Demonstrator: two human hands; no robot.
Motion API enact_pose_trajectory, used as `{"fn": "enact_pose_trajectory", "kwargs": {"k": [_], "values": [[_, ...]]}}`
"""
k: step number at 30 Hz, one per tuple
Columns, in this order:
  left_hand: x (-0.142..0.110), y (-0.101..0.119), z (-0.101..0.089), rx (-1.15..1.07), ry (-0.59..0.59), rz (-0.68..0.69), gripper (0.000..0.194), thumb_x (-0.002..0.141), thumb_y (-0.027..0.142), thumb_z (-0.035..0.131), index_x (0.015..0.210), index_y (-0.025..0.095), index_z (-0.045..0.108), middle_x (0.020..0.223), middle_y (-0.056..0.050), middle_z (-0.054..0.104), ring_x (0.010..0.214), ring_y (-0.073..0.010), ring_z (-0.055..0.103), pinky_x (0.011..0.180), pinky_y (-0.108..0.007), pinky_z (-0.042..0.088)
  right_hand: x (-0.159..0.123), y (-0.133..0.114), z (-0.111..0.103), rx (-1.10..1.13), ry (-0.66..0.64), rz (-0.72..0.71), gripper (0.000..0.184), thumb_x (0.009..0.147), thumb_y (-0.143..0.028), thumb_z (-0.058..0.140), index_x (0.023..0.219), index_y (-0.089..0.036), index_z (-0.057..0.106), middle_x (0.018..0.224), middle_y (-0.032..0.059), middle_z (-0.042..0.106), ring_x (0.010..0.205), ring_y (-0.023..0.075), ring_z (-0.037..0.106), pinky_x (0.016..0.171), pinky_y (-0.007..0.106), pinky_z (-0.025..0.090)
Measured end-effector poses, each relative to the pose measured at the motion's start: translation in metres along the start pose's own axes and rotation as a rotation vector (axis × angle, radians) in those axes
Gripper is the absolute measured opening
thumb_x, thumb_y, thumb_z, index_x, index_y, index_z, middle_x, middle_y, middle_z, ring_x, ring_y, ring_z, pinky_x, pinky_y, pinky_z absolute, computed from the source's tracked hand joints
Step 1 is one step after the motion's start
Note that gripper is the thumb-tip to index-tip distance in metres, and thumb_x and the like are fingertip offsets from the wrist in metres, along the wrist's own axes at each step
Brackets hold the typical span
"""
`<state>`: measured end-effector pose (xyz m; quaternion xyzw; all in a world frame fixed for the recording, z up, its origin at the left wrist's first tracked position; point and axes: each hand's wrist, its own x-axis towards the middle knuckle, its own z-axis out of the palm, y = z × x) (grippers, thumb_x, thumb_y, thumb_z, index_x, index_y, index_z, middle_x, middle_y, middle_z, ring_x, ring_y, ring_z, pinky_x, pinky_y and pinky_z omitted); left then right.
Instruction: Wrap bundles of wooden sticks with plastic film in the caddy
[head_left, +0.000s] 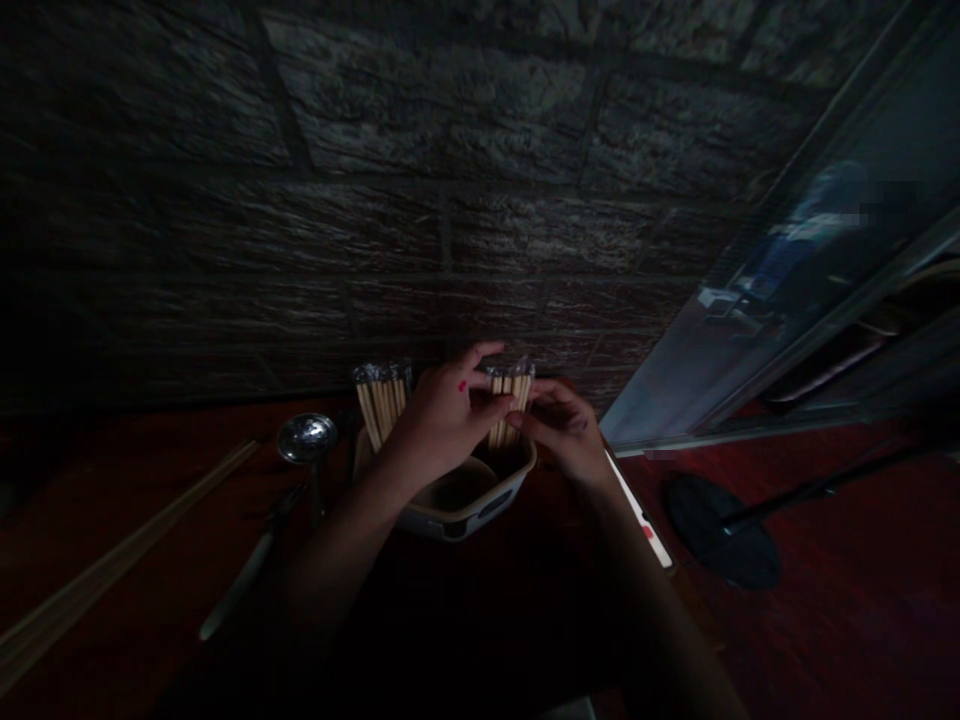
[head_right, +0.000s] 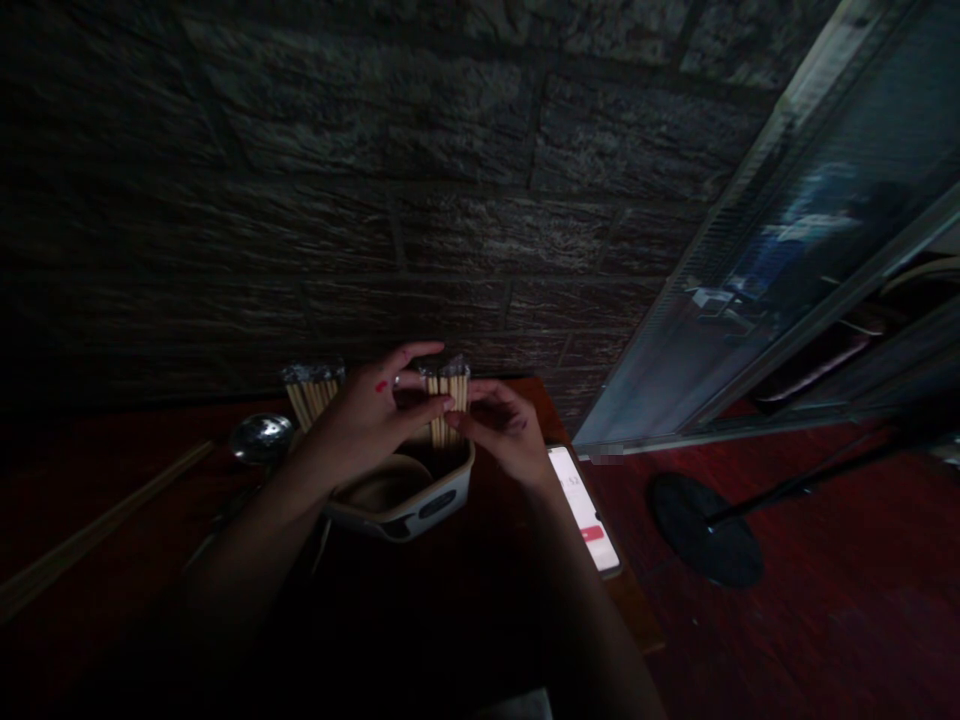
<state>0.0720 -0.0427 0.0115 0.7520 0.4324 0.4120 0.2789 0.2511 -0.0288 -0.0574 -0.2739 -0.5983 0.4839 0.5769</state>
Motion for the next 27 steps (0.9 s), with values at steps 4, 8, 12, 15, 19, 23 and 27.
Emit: {"fn": "enact_pose_trajectory", "kwargs": {"k": [4,8,12,15,19,23,27], "values": [[0.0,0.0,-0.001,-0.003,-0.002,0.01,0.055,0.083,0.025,0.067,0.134,0.02,0.047,0.102,-0.008,0.075,0.098,-0.0232,0.071,0.089,-0.037,0.053,0.0,0.001,0.0,0.004,-0.002,0.002,0.033,0.072,-0.016,0.079,0.101,-0.028,0.07,0.101,-0.0012,0.073,0.096,0.0149,0.066,0.094,0.032,0.051],[0.0,0.002,-0.005,0.004,-0.001,0.01,0.056,0.083,0.027,0.067,0.134,0.02,0.048,0.101,-0.008,0.075,0.095,-0.0229,0.072,0.088,-0.037,0.053,0.0,0.001,0.0,0.003,0.001,0.014,0.032,0.072,-0.017,0.079,0.1,-0.028,0.07,0.102,-0.0007,0.073,0.097,0.0161,0.066,0.095,0.034,0.051],[-0.001,0.004,-0.009,0.018,0.014,0.008,0.057,0.082,0.027,0.068,0.135,0.019,0.048,0.102,-0.009,0.075,0.096,-0.0232,0.071,0.09,-0.037,0.052,0.001,-0.001,0.001,0.025,-0.008,0.023,0.034,0.072,-0.016,0.079,0.102,-0.029,0.07,0.102,-0.0015,0.073,0.096,0.0155,0.067,0.094,0.033,0.051],[-0.001,0.004,-0.01,0.002,0.007,0.019,0.057,0.083,0.027,0.068,0.135,0.019,0.047,0.101,-0.008,0.074,0.095,-0.0225,0.071,0.088,-0.036,0.053,0.001,-0.002,0.003,0.027,-0.001,0.024,0.032,0.072,-0.016,0.079,0.1,-0.028,0.071,0.1,-0.0022,0.073,0.095,0.0146,0.067,0.093,0.031,0.051],[0.0,0.003,-0.011,-0.012,0.01,0.031,0.054,0.083,0.024,0.066,0.134,0.017,0.048,0.1,-0.008,0.074,0.095,-0.0213,0.071,0.087,-0.035,0.053,0.001,-0.001,0.003,0.004,0.016,-0.001,0.027,0.074,-0.016,0.077,0.097,-0.028,0.072,0.098,-0.0025,0.073,0.092,0.0135,0.066,0.091,0.029,0.051],[0.001,0.003,-0.009,-0.044,0.003,0.029,0.051,0.083,0.021,0.065,0.131,0.018,0.05,0.097,-0.007,0.074,0.091,-0.0201,0.071,0.084,-0.033,0.054,0.001,0.001,0.003,-0.003,0.029,-0.005,0.022,0.074,-0.017,0.077,0.094,-0.027,0.073,0.096,-0.0024,0.073,0.091,0.0138,0.066,0.09,0.029,0.05],[0.002,0.002,-0.008,-0.085,-0.005,0.016,0.051,0.082,0.021,0.064,0.131,0.018,0.049,0.096,-0.007,0.074,0.089,-0.0196,0.072,0.081,-0.032,0.054,0.001,0.002,0.004,-0.002,0.032,0.002,0.021,0.075,-0.018,0.077,0.094,-0.027,0.072,0.096,-0.0022,0.074,0.09,0.0134,0.067,0.089,0.028,0.05]]}}
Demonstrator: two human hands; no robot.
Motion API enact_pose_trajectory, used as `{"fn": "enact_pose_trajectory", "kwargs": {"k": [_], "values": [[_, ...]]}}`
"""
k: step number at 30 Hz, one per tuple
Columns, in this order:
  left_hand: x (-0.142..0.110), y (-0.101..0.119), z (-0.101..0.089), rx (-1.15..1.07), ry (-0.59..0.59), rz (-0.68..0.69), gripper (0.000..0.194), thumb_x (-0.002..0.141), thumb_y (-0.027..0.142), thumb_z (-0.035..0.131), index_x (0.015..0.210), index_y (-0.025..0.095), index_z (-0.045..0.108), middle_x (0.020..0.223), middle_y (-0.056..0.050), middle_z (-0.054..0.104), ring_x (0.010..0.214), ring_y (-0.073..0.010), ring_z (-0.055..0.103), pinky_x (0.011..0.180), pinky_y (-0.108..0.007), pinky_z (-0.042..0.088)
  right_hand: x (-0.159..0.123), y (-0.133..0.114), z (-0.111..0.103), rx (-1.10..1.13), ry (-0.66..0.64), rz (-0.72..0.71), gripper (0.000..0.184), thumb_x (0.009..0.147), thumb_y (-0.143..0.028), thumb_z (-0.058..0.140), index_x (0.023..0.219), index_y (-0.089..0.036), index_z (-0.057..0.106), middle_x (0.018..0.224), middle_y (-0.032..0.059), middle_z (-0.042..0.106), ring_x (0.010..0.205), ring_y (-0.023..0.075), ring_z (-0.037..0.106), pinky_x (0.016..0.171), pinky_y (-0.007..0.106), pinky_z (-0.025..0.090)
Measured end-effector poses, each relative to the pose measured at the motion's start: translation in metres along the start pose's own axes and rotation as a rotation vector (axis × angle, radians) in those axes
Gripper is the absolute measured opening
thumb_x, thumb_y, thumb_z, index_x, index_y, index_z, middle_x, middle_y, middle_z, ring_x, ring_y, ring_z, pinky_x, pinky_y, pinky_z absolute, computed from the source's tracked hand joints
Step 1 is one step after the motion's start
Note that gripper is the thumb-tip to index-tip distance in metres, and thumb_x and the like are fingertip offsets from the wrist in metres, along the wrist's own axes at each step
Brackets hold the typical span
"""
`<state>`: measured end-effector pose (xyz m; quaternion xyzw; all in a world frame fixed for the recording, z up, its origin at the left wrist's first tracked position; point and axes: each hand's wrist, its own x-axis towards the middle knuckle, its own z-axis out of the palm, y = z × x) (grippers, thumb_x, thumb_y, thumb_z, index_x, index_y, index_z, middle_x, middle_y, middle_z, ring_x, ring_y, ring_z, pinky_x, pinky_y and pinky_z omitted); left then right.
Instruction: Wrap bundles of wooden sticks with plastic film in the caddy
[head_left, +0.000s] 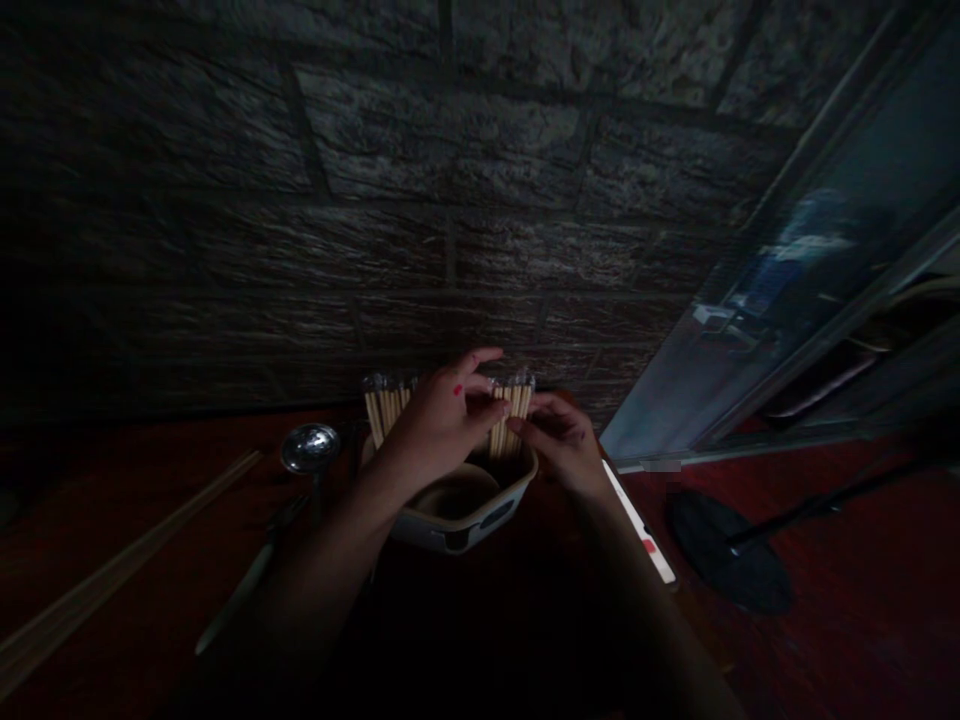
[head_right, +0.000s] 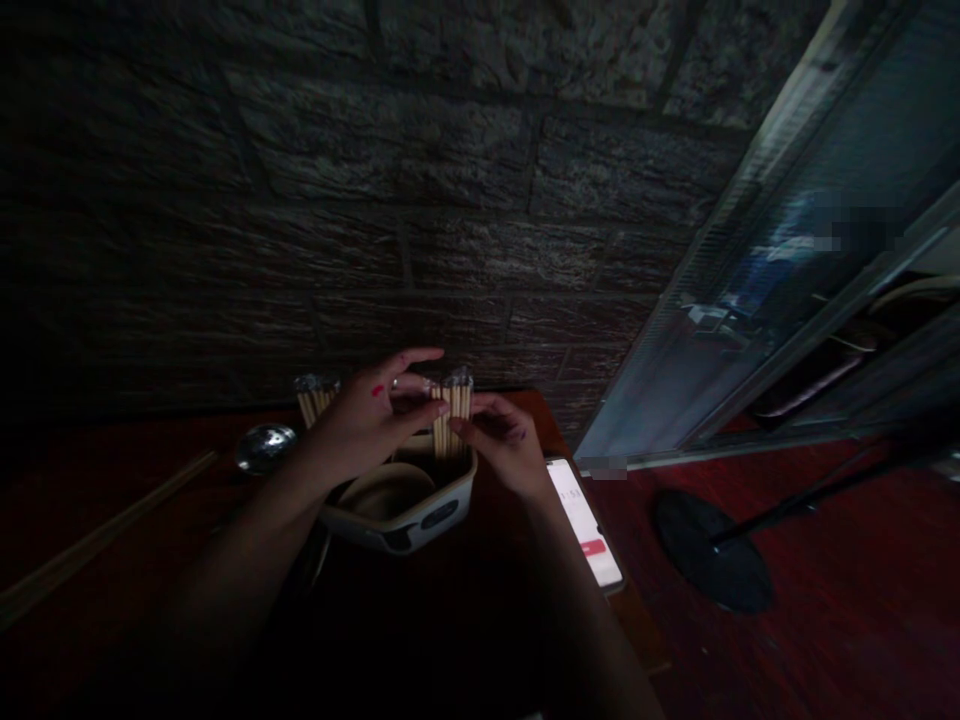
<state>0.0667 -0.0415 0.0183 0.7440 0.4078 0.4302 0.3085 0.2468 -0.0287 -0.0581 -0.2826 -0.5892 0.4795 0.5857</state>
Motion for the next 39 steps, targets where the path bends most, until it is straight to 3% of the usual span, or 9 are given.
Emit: {"fn": "enact_pose_trajectory", "kwargs": {"k": [17,39], "values": [[-0.002,0.008,-0.009,-0.037,-0.029,-0.084,0.048,0.081,0.02,0.064,0.127,0.017,0.053,0.097,-0.008,0.076,0.088,-0.0191,0.073,0.082,-0.031,0.056,0.0,-0.003,0.003,-0.038,0.016,-0.004,0.021,0.076,-0.022,0.077,0.096,-0.025,0.072,0.093,0.0002,0.073,0.087,0.0153,0.066,0.087,0.03,0.051],[-0.001,-0.003,-0.002,-0.01,-0.009,-0.041,0.044,0.082,0.024,0.064,0.125,0.019,0.056,0.097,-0.008,0.076,0.088,-0.0209,0.073,0.079,-0.034,0.055,0.0,-0.004,0.007,-0.069,0.085,-0.039,0.02,0.07,-0.017,0.081,0.085,-0.026,0.072,0.08,-0.0039,0.071,0.075,0.0108,0.064,0.078,0.025,0.05]]}}
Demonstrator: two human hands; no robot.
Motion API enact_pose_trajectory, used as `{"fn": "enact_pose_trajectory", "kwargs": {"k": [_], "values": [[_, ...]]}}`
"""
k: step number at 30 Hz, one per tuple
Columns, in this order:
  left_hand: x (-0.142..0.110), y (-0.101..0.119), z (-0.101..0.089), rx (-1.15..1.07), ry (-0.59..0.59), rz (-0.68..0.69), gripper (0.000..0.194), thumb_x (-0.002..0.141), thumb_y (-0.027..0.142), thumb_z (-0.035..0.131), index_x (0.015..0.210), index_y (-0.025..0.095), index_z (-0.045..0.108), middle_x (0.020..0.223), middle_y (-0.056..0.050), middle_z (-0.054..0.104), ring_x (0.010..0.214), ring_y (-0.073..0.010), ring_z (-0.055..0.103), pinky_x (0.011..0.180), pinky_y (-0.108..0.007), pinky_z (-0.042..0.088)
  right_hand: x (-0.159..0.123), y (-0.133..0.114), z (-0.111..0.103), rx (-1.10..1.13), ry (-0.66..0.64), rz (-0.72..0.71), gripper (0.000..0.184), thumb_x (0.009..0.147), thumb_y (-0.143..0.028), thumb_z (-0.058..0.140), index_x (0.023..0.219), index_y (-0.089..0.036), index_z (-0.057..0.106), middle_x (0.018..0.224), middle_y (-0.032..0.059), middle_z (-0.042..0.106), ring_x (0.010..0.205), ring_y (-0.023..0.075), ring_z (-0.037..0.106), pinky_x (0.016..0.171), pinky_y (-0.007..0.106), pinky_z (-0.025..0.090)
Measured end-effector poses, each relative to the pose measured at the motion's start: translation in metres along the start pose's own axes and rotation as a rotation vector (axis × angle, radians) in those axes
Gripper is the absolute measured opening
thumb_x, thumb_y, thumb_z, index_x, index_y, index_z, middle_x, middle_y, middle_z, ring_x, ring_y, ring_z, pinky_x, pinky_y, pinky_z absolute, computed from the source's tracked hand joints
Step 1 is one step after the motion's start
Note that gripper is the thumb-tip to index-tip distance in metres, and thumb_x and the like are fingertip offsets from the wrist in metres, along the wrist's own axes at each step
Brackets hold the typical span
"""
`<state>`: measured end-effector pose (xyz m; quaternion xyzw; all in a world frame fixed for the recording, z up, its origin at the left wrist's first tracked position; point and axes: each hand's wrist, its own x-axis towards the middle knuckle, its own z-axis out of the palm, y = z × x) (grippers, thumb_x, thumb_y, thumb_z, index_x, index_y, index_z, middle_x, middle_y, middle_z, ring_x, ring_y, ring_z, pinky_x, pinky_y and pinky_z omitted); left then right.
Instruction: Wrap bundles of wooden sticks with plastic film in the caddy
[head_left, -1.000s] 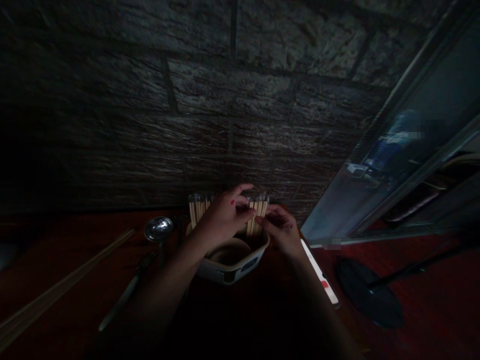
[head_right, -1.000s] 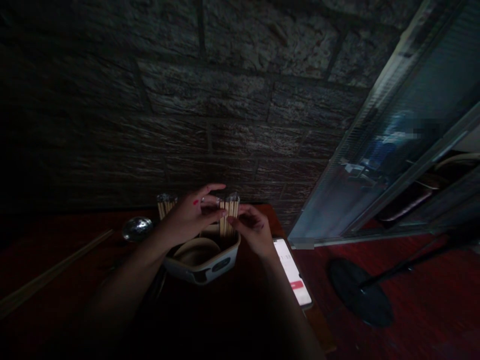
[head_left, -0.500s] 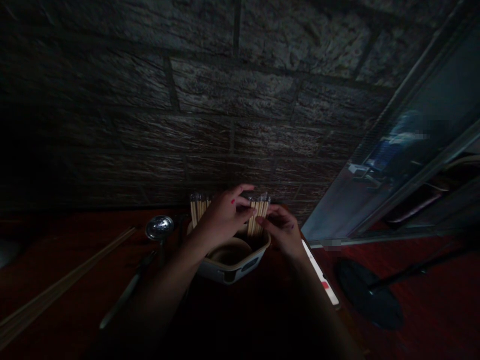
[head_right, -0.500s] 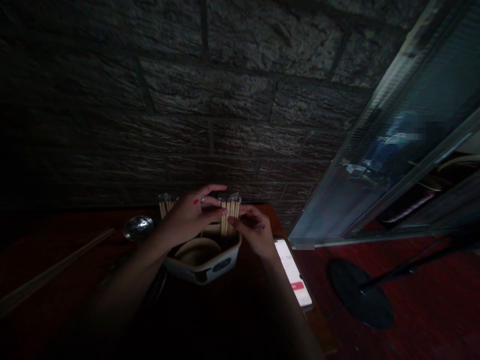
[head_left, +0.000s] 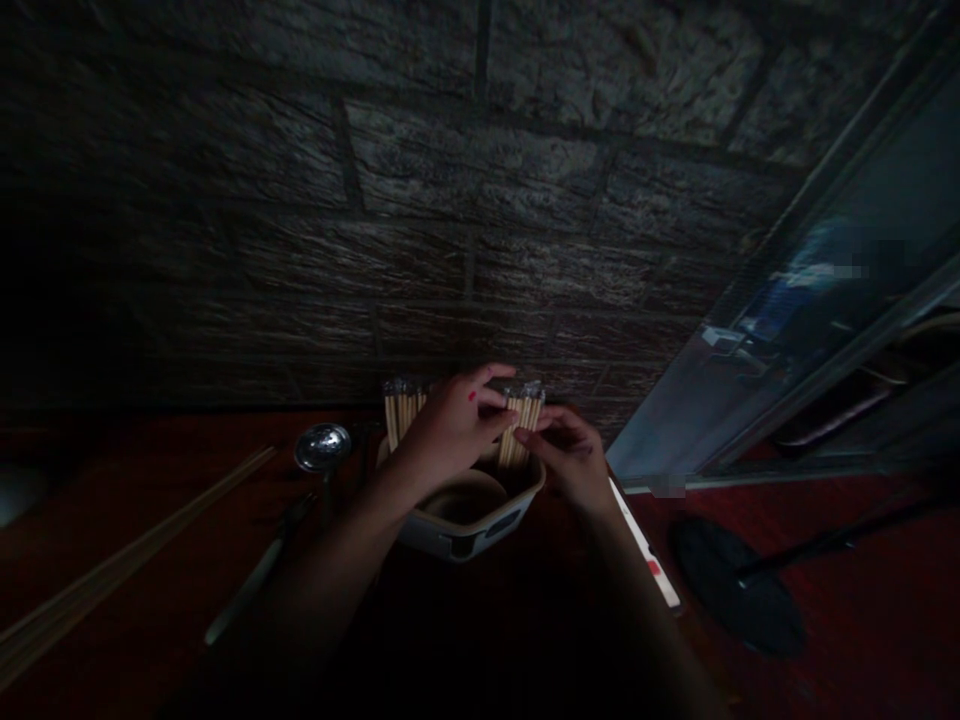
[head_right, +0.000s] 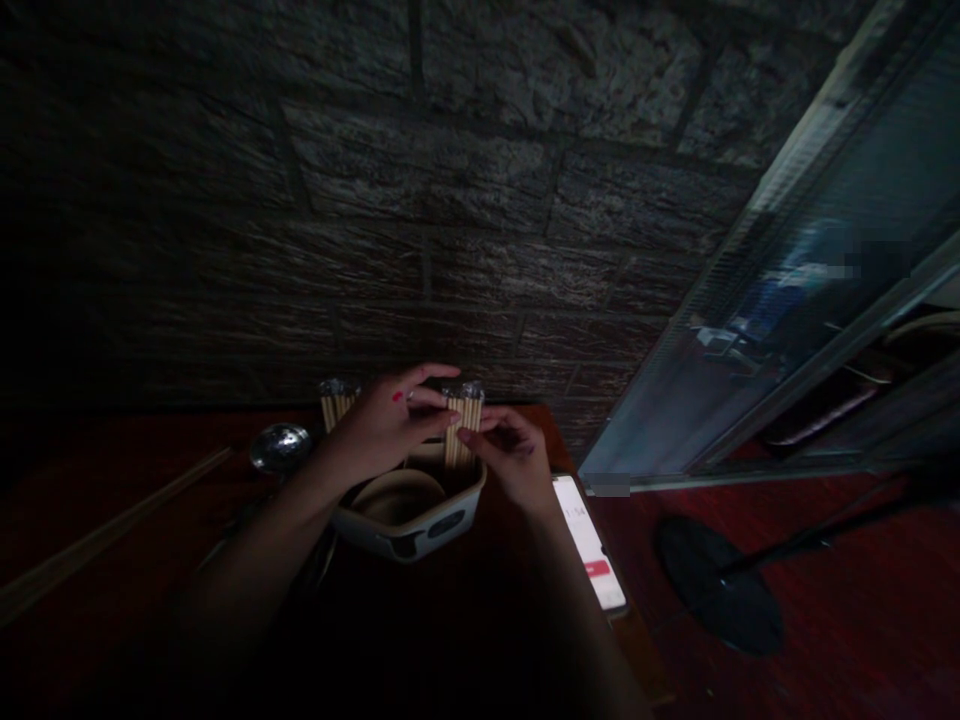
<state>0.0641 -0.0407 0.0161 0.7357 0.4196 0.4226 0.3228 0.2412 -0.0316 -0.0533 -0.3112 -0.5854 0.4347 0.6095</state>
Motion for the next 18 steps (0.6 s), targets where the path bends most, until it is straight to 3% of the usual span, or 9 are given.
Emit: {"fn": "enact_pose_trajectory", "kwargs": {"k": [9,18], "values": [[0.0002,0.0011,-0.0013,-0.05,-0.033,0.002,0.041,0.083,0.019,0.06,0.123,0.018,0.056,0.095,-0.008,0.076,0.089,-0.0205,0.073,0.077,-0.033,0.056,-0.0012,-0.0037,0.0029,-0.035,0.033,-0.009,0.019,0.067,-0.019,0.082,0.082,-0.024,0.071,0.078,-0.0026,0.071,0.073,0.013,0.064,0.076,0.028,0.052],[-0.0008,0.0075,-0.0021,-0.198,-0.046,-0.161,0.042,0.081,0.017,0.062,0.123,0.02,0.056,0.1,-0.01,0.074,0.075,-0.0206,0.072,0.054,-0.028,0.059,-0.0017,-0.0037,0.0044,-0.023,0.041,0.017,0.019,0.066,-0.021,0.083,0.082,-0.024,0.072,0.077,-0.0021,0.072,0.073,0.014,0.065,0.077,0.03,0.053]]}}
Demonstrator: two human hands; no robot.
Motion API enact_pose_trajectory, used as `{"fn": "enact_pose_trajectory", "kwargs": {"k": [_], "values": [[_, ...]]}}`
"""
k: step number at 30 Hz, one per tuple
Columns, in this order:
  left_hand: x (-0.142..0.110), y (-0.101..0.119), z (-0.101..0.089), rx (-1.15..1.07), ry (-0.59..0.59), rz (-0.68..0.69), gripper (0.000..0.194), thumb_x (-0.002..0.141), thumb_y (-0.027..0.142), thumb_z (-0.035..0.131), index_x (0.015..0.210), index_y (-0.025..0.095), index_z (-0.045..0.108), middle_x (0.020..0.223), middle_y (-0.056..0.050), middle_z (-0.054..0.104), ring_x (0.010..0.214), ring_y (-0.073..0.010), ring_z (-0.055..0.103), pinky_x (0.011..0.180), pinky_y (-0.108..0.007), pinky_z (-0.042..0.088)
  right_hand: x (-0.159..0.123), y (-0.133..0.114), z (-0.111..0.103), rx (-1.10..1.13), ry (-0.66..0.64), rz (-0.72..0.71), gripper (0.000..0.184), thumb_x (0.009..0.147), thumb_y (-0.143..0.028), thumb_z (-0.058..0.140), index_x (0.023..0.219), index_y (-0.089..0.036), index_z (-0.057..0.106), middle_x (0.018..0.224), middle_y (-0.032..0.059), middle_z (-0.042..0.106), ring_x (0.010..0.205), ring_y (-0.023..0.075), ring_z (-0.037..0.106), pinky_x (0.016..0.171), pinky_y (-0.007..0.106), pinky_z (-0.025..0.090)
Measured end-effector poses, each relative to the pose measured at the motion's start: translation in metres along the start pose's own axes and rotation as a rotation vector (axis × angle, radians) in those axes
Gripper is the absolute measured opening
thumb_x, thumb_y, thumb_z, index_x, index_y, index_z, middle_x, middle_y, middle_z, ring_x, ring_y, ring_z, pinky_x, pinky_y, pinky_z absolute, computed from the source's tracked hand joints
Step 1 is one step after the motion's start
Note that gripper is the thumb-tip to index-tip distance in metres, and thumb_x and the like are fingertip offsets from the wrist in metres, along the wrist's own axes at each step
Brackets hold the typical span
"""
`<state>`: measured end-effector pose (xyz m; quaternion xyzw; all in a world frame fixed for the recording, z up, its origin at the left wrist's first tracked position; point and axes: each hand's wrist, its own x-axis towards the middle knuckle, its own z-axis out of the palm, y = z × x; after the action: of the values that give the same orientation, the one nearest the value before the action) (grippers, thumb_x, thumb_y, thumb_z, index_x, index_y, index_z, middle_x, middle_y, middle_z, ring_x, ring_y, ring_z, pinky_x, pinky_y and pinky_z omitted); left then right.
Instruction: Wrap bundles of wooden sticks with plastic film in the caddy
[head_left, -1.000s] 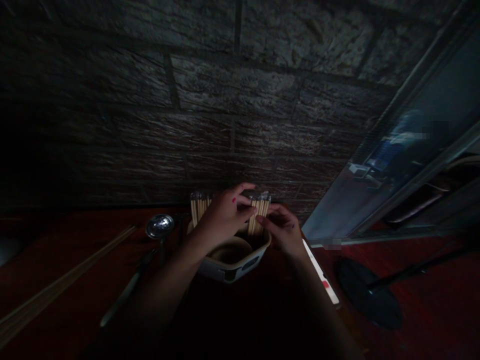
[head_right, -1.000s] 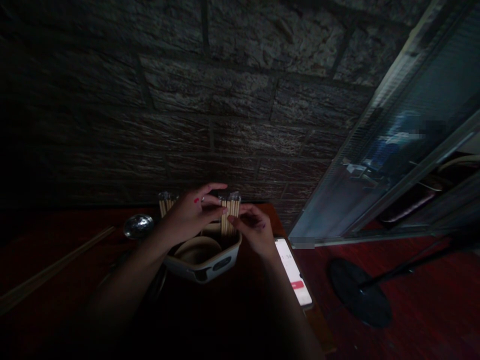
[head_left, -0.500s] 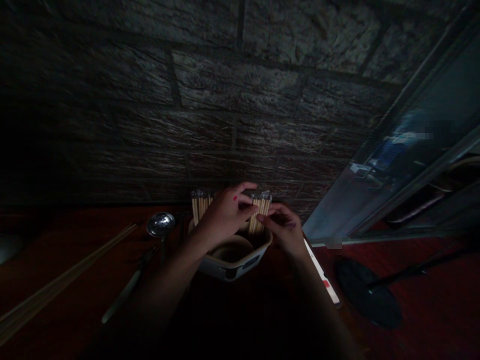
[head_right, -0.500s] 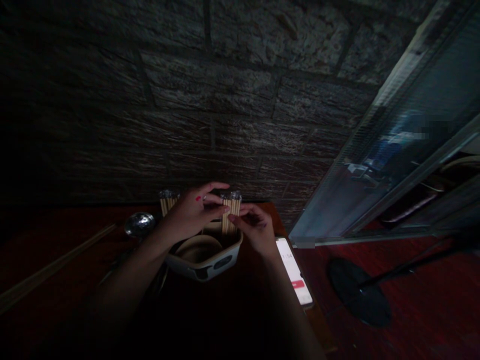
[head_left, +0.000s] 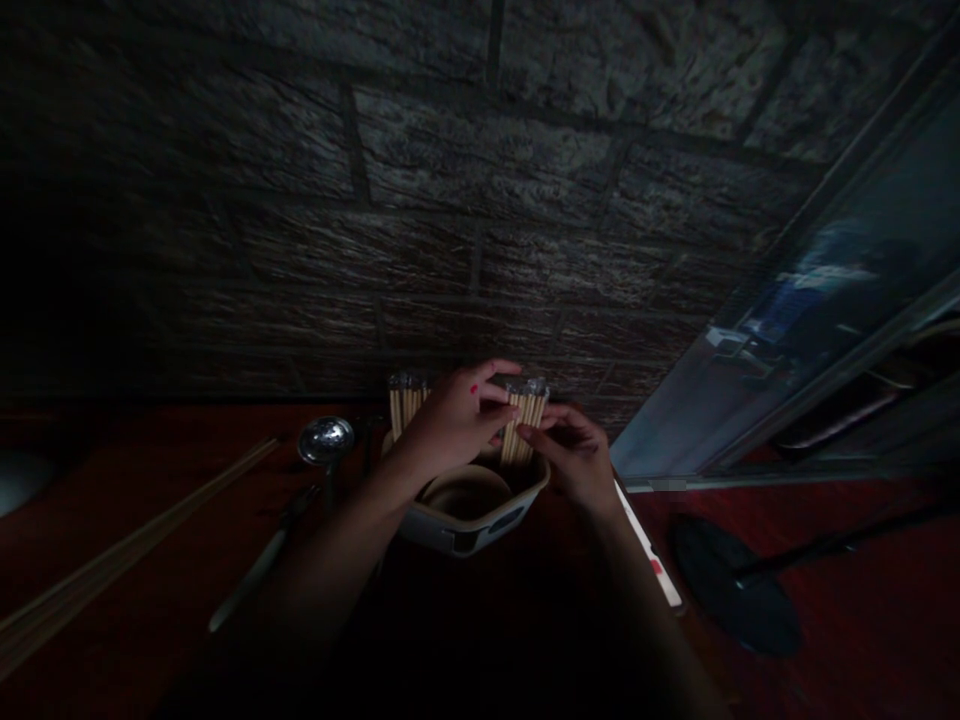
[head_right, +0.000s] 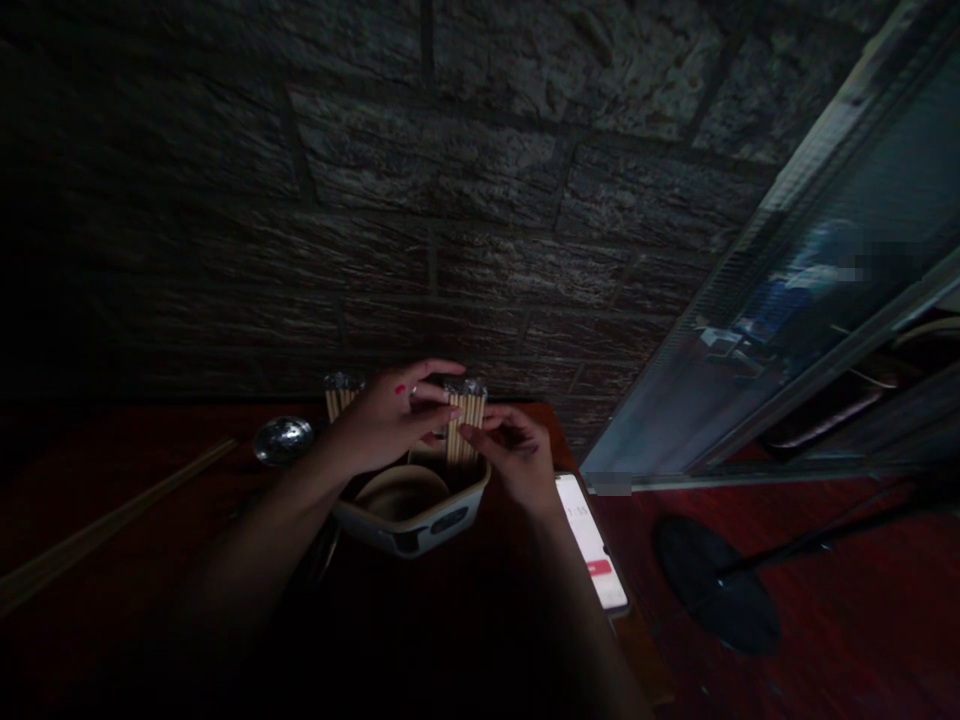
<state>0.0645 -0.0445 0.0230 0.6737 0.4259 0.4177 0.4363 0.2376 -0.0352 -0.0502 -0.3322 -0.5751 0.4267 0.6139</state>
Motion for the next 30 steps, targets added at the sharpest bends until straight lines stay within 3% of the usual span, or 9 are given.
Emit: {"fn": "enact_pose_trajectory", "kwargs": {"k": [9,22,30], "values": [[0.0001,0.0049,0.0006,-0.09,0.001,-0.079,0.046,0.08,0.013,0.062,0.125,0.022,0.054,0.098,-0.008,0.071,0.066,-0.0162,0.069,0.049,-0.026,0.06,-0.0002,0.0032,-0.0016,0.019,0.004,0.029,0.02,0.067,-0.021,0.082,0.085,-0.024,0.072,0.083,-0.0016,0.073,0.078,0.0146,0.066,0.081,0.03,0.053],[-0.0007,0.0051,0.0011,-0.094,0.01,-0.088,0.053,0.078,0.013,0.065,0.128,0.021,0.052,0.103,-0.01,0.07,0.073,-0.0189,0.07,0.054,-0.029,0.061,-0.0002,0.003,-0.0025,0.04,-0.09,0.083,0.019,0.074,-0.024,0.078,0.093,-0.027,0.075,0.097,-0.0004,0.076,0.091,0.017,0.068,0.092,0.033,0.051],[-0.0008,0.0001,0.0008,0.04,0.027,0.0,0.048,0.082,0.018,0.062,0.128,0.022,0.052,0.102,-0.009,0.072,0.066,-0.0189,0.071,0.051,-0.029,0.058,-0.0016,0.005,-0.0029,0.051,-0.145,0.108,0.027,0.067,-0.023,0.083,0.092,-0.027,0.075,0.097,-0.0001,0.075,0.092,0.0187,0.068,0.093,0.035,0.05]]}}
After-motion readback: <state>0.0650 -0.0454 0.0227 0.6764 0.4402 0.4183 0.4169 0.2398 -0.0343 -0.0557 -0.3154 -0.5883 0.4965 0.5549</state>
